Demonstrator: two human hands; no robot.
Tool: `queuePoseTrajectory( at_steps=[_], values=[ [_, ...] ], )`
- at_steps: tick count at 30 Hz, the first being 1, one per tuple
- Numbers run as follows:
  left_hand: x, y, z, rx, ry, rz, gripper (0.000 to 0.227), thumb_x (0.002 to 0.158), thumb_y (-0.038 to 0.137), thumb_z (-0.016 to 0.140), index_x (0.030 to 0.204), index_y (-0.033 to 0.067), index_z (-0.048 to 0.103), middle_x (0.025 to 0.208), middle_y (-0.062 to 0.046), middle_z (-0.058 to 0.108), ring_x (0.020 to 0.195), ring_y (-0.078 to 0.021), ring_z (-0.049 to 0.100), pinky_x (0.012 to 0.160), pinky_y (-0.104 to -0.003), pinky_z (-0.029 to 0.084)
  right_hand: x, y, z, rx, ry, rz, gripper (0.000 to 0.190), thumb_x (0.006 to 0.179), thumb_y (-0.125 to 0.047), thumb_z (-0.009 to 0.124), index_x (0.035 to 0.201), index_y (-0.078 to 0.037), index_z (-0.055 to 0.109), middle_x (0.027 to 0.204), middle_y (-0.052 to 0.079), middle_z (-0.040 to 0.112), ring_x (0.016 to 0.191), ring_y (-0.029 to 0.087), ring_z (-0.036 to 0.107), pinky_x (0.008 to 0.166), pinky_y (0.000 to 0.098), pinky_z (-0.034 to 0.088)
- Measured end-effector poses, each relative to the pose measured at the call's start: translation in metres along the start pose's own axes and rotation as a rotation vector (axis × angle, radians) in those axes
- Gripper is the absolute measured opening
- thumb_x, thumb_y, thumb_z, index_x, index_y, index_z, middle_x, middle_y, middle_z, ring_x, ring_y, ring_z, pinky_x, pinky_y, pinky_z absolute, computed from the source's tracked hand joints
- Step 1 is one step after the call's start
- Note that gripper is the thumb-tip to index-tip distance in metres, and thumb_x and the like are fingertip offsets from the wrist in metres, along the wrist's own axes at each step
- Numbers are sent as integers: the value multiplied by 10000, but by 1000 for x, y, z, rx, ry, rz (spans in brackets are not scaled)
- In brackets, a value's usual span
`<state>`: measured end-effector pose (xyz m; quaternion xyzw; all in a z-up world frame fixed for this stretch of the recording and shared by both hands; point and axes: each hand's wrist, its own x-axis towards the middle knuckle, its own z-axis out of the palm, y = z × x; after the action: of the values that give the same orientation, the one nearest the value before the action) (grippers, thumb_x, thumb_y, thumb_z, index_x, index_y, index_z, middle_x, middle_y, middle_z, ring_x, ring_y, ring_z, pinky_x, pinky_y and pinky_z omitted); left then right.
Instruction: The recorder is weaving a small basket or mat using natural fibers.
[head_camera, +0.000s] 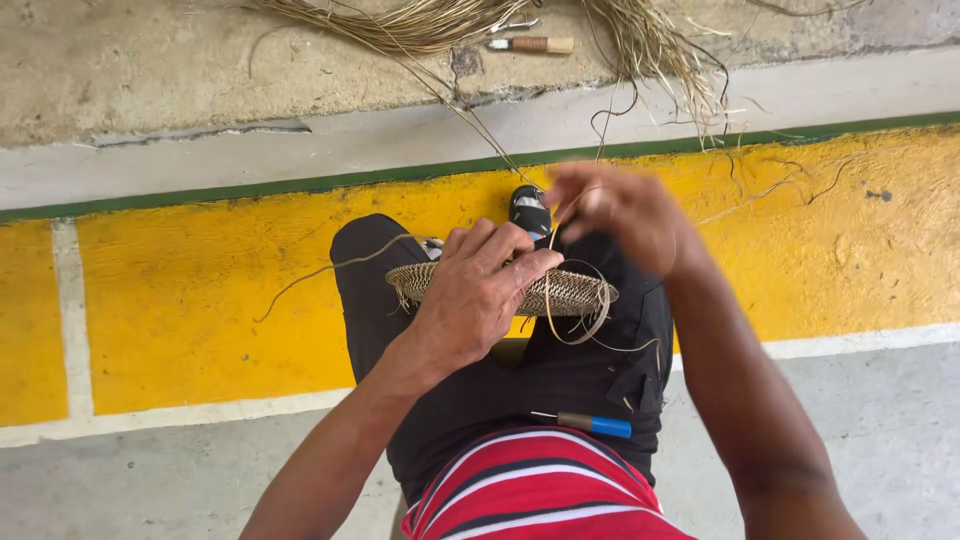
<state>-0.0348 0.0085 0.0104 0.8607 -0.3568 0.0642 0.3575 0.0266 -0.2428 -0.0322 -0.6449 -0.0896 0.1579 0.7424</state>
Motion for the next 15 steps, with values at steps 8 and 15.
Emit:
queuePoseTrajectory(
  at_steps=[8,15],
  values=[
    [-6,10,0,-12,-26,3,407,839,25,719,1227,143,734,1073,-33,595,981,-236,539,903,-419,414,-22,-26,66,-564,343,-143,318,1128,-232,497,997,1,670,807,59,718,701,140,750,635,279,591],
    [-8,11,4,42,21,-18,290,893,41,749,1164,145,733,1043,-7,597,994,-206,557,906,-395,404,173,35,46,-237,656,-139,213,1036,-196,593,945,-81,747,556,-25,607,379,56,516,311,229,409]
  ],
)
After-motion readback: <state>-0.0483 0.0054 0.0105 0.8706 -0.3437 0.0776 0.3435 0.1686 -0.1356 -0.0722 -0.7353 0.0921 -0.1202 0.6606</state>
